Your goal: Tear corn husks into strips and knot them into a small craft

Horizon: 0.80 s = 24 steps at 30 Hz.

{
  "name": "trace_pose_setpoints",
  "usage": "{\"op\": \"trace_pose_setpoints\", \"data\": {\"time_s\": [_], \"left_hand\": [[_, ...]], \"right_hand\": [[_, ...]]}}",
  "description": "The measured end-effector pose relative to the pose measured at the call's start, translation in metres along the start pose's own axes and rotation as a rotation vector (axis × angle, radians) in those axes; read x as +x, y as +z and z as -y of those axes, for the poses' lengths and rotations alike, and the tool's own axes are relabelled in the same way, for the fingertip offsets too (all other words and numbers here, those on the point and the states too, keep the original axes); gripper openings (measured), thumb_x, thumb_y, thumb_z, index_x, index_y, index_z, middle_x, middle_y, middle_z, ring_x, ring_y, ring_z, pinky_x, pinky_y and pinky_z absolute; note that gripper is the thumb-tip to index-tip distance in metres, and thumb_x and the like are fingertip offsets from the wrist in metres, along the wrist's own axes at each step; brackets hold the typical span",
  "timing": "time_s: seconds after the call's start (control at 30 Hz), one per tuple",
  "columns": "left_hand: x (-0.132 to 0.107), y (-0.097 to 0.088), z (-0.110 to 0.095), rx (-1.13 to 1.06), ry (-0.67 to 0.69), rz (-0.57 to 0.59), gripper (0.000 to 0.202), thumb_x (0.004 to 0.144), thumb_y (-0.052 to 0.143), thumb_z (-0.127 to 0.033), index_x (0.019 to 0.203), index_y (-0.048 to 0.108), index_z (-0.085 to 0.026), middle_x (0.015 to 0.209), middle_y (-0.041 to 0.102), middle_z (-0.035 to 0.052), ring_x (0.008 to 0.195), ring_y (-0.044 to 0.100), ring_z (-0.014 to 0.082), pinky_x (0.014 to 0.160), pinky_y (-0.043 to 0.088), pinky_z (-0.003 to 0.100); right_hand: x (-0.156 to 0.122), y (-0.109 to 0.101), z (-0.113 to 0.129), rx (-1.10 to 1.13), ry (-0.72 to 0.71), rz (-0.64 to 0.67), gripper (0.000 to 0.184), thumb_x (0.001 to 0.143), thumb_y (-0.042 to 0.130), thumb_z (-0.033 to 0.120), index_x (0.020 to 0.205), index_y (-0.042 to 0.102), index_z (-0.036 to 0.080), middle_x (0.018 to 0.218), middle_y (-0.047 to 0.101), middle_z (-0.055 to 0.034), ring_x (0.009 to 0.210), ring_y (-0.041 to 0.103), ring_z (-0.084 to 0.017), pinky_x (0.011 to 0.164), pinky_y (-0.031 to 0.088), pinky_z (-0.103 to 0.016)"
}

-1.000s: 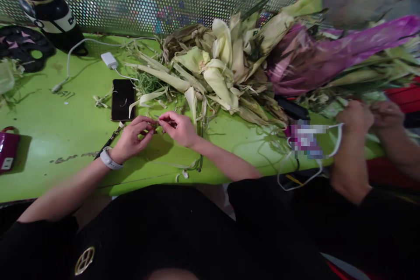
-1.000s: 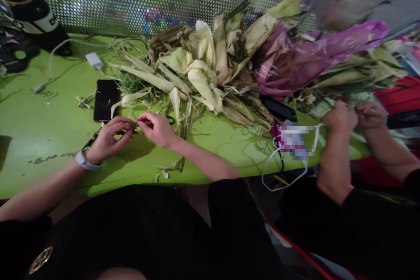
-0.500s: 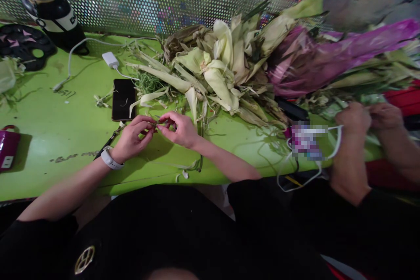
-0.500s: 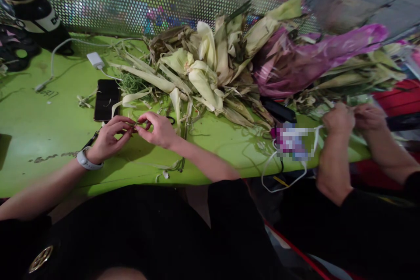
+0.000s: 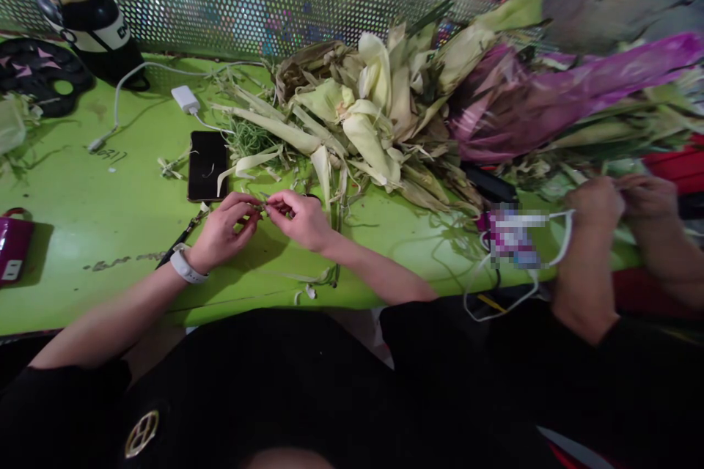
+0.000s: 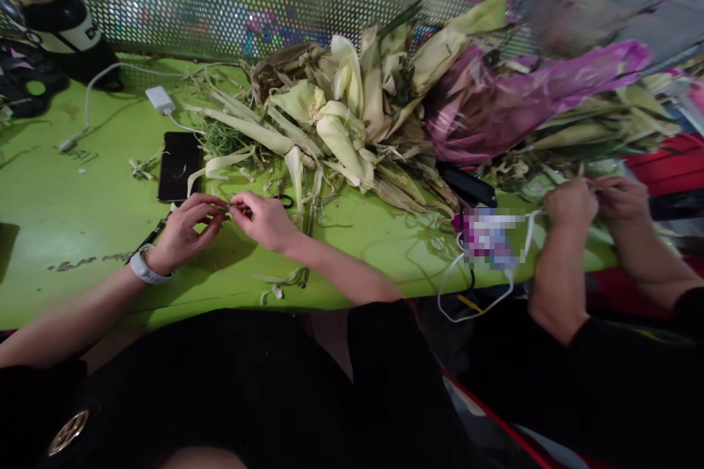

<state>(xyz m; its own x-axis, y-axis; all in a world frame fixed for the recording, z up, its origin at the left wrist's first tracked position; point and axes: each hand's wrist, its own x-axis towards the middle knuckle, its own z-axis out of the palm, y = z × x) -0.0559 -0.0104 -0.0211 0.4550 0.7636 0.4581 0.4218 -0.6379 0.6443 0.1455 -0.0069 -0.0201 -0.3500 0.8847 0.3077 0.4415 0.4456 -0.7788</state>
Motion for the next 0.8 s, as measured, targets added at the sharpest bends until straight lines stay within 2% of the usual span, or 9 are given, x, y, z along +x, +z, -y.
{"op": "trace_pose_setpoints", "data": {"time_s": [0.23,0.43,0.67,0.8], "left_hand": [[0.0002,0.0010,-0.0008,0.052,0.023,-0.027,0.006,0.089,0.058,-0.012,0.090,0.062,-0.015,0.107,0.066,0.0119,0.097,0.067,0.0186,0.074,0.061,0.029],[-0.0014,0.0059,0.0022,0.175,0.105,-0.081,0.008,0.089,0.057,-0.009,0.091,0.061,-0.016,0.106,0.067,0.0109,0.096,0.068,0.0188,0.079,0.061,0.031],[-0.0036,0.0081,0.0015,0.269,0.131,-0.076,0.007,0.090,0.055,-0.011,0.093,0.060,-0.016,0.106,0.068,0.0117,0.095,0.069,0.0200,0.076,0.061,0.031],[-0.0024,0.0073,-0.0014,0.308,0.132,-0.087,0.007,0.091,0.054,-0.011,0.092,0.060,-0.015,0.104,0.069,0.0121,0.093,0.070,0.0208,0.071,0.061,0.031]], "right_hand": [[0.0007,-0.0004,0.0027,-0.066,-0.018,-0.002,0.019,0.094,0.057,0.028,0.098,0.070,0.015,0.093,0.076,-0.0091,0.080,0.070,-0.018,0.074,0.055,-0.031],[0.0001,-0.0014,0.0044,-0.016,0.091,0.013,0.017,0.092,0.061,0.025,0.100,0.071,0.015,0.081,0.074,-0.0044,0.069,0.068,-0.014,0.067,0.054,-0.026],[0.0003,-0.0020,0.0072,0.005,0.121,0.026,0.018,0.092,0.062,0.027,0.102,0.072,0.016,0.081,0.075,-0.0045,0.071,0.069,-0.015,0.068,0.055,-0.028],[-0.0002,-0.0017,0.0074,-0.041,0.082,0.040,0.018,0.093,0.060,0.026,0.100,0.073,0.016,0.086,0.076,-0.0060,0.077,0.071,-0.016,0.072,0.056,-0.030]]}}
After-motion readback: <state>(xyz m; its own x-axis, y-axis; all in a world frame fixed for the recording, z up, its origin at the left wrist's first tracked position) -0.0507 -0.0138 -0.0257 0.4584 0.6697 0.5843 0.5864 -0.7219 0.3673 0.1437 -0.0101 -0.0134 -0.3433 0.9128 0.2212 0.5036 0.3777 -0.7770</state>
